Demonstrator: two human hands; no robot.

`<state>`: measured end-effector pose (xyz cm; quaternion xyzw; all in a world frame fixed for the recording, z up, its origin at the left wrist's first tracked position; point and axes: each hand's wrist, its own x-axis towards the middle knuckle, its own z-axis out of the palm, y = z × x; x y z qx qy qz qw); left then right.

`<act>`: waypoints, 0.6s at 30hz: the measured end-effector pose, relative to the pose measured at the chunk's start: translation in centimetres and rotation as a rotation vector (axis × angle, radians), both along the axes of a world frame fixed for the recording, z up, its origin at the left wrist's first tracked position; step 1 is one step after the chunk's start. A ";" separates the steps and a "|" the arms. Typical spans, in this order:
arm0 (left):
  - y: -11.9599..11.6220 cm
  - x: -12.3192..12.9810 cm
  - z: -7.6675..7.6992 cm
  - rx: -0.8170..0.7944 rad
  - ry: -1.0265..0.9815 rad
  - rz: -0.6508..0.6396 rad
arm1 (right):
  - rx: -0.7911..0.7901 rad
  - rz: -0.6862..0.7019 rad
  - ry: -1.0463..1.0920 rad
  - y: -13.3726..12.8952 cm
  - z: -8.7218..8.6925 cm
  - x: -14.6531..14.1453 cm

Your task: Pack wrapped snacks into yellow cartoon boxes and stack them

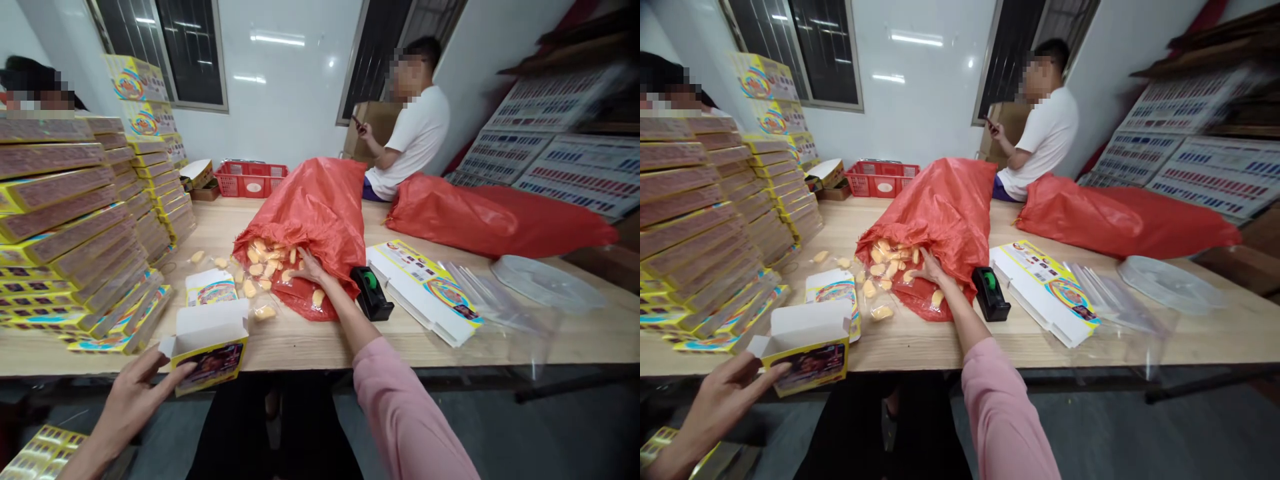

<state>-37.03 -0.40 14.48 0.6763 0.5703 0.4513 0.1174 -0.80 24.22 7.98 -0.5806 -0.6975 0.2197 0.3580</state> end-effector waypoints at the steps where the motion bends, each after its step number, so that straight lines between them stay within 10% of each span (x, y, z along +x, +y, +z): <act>1: 0.2 0.3 0.2 -0.035 -0.019 -0.014 | -0.017 0.018 -0.018 0.7 0.0 -0.1; 9: 2.0 4.6 0.8 -0.244 -0.226 -0.163 | -0.023 0.157 -0.147 1.0 -0.1 -2.0; 18: 1.2 3.6 0.8 -0.273 -0.304 -0.130 | 0.030 0.171 -0.196 -8.0 0.9 3.9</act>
